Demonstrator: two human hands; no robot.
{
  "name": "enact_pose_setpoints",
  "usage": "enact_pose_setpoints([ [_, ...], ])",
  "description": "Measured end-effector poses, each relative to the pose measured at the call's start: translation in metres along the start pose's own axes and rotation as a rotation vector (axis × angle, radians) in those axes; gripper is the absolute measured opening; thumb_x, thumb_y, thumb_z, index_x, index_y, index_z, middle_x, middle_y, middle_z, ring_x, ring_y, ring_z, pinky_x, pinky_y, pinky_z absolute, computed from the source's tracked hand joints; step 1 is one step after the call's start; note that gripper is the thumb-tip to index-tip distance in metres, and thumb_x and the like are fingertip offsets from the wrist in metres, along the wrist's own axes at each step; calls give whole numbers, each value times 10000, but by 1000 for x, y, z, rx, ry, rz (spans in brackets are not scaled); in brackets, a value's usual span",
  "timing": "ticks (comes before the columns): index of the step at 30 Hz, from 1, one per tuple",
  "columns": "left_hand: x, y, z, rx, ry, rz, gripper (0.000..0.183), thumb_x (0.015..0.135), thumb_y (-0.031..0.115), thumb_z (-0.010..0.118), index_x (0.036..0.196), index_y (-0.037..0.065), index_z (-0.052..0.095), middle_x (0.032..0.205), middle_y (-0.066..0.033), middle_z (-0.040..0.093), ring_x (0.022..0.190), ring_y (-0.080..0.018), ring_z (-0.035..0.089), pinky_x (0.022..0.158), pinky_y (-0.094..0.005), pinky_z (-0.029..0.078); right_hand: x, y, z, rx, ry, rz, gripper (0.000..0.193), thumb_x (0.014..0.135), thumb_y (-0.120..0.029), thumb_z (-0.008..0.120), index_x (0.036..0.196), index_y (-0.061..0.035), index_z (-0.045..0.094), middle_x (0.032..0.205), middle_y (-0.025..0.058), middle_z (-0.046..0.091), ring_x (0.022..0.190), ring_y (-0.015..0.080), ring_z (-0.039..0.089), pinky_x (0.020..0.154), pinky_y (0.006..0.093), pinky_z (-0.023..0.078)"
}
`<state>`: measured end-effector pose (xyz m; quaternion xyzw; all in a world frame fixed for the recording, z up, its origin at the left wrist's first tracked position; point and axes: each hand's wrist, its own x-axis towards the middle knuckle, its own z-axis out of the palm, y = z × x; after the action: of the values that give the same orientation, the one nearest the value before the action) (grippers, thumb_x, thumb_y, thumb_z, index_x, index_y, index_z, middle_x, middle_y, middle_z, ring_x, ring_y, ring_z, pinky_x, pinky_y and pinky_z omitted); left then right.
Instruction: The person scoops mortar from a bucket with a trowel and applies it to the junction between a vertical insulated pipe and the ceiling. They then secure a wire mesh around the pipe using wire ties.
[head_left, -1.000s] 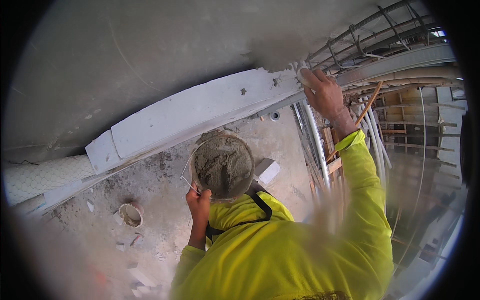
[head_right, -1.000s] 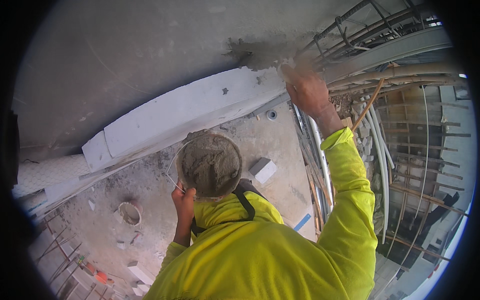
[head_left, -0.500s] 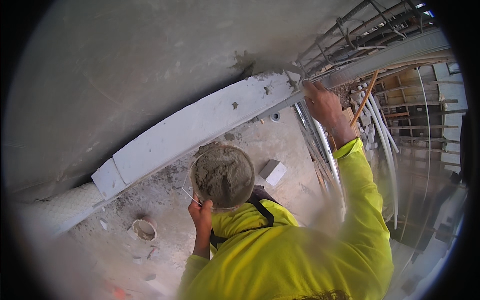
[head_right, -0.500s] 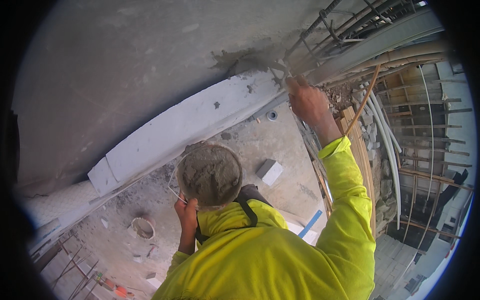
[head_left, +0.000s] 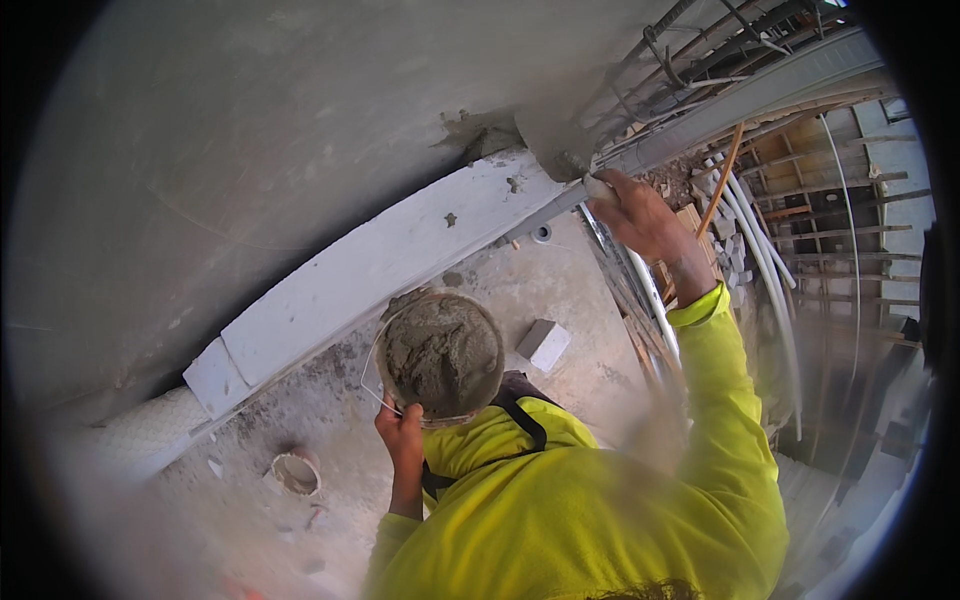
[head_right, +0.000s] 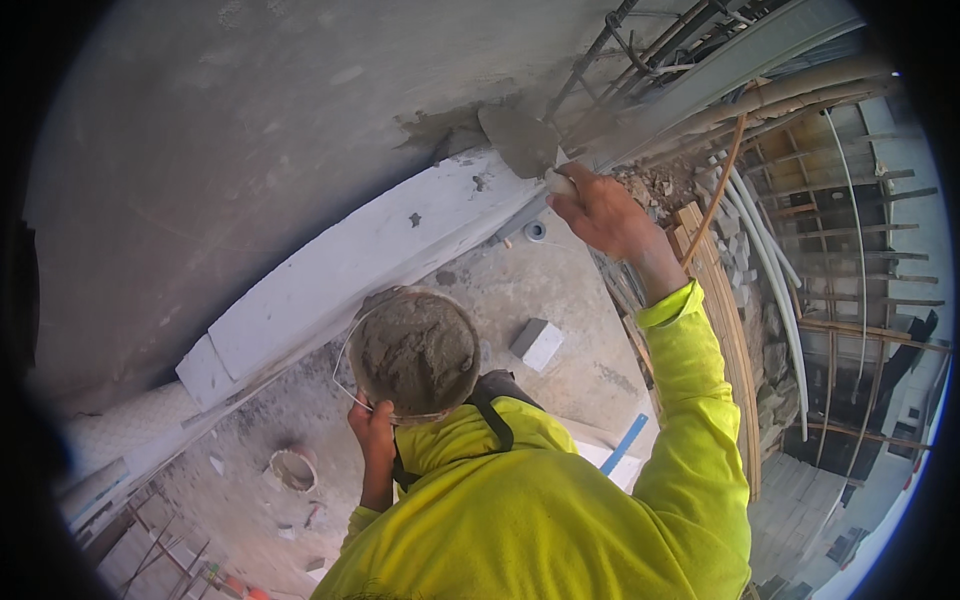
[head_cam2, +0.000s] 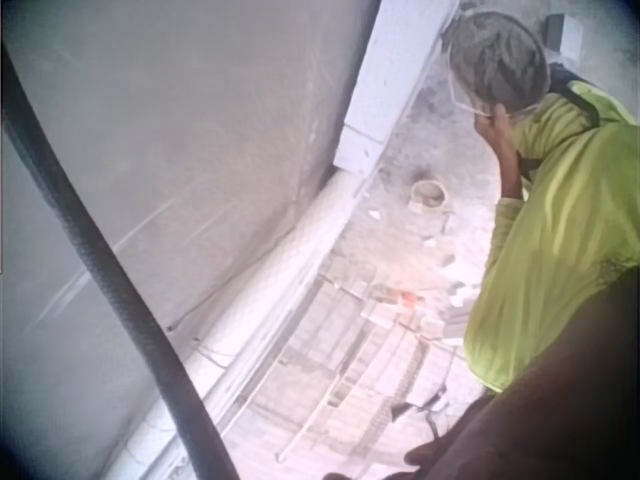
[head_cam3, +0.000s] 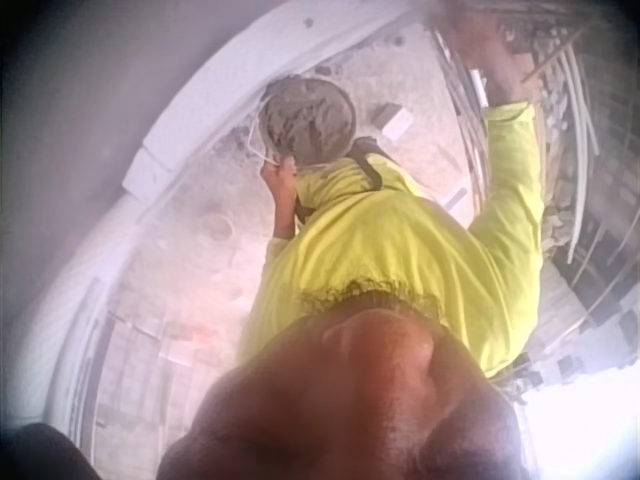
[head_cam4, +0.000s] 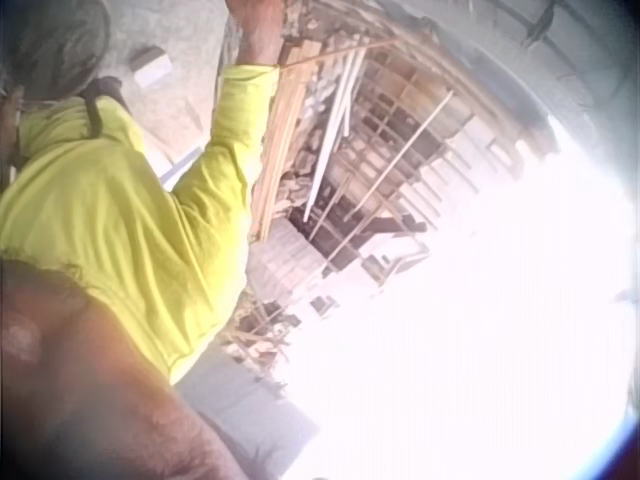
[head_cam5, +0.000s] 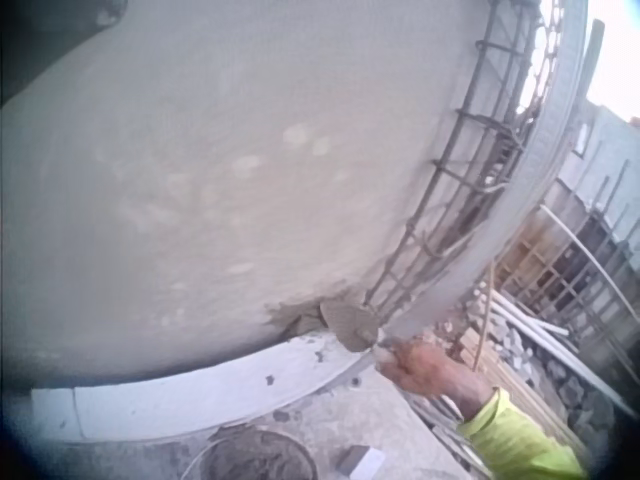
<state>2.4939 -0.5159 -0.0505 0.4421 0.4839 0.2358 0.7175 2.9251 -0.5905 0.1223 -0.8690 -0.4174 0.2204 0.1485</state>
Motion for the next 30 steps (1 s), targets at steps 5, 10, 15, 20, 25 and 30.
enact_pose_setpoints([
  [5,3,-13,-5,-33,-13,32,588,769,-73,519,1357,-59,538,1214,-54,643,1019,-123,590,907,-227,438,10,47,24,-33,155,-185,415,986,-287,541,1235,46,543,815,210,637,651,284,655,644,403,530],
  [10,0,-19,-5,-23,-8,82,574,768,-58,511,1341,-58,550,1202,-51,649,993,-120,592,886,-227,445,-13,15,7,623,21,261,421,1003,-329,510,1186,47,555,800,99,605,556,155,611,528,307,513],
  [15,-1,-16,-3,13,2,59,560,770,-43,512,1328,-60,560,1169,-42,657,948,-107,585,841,-220,449,-8,30,14,823,-33,313,398,1003,-345,504,1115,31,568,783,74,584,536,161,606,486,304,504],
  [20,-4,-18,-4,5,10,53,508,756,-28,526,1260,-60,587,1140,-76,669,1001,-156,626,901,-262,466,-12,12,19,704,-96,246,390,1008,-342,508,1112,28,568,773,74,598,537,150,606,503,309,500],
  [25,-5,-18,-5,18,15,48,568,769,-36,527,1335,-66,556,1166,-56,663,972,-110,592,871,-230,450,-21,22,29,305,189,147,422,988,-316,516,1141,75,561,782,203,645,574,288,653,603,400,533],
  [30,-2,-22,-4,-42,17,56,564,765,-46,523,1327,-81,554,1183,-68,658,999,-126,600,894,-236,447,-8,12,26,-141,142,-72,334,937,-224,541,1093,70,566,869,298,646,827,462,629,743,496,512],
])
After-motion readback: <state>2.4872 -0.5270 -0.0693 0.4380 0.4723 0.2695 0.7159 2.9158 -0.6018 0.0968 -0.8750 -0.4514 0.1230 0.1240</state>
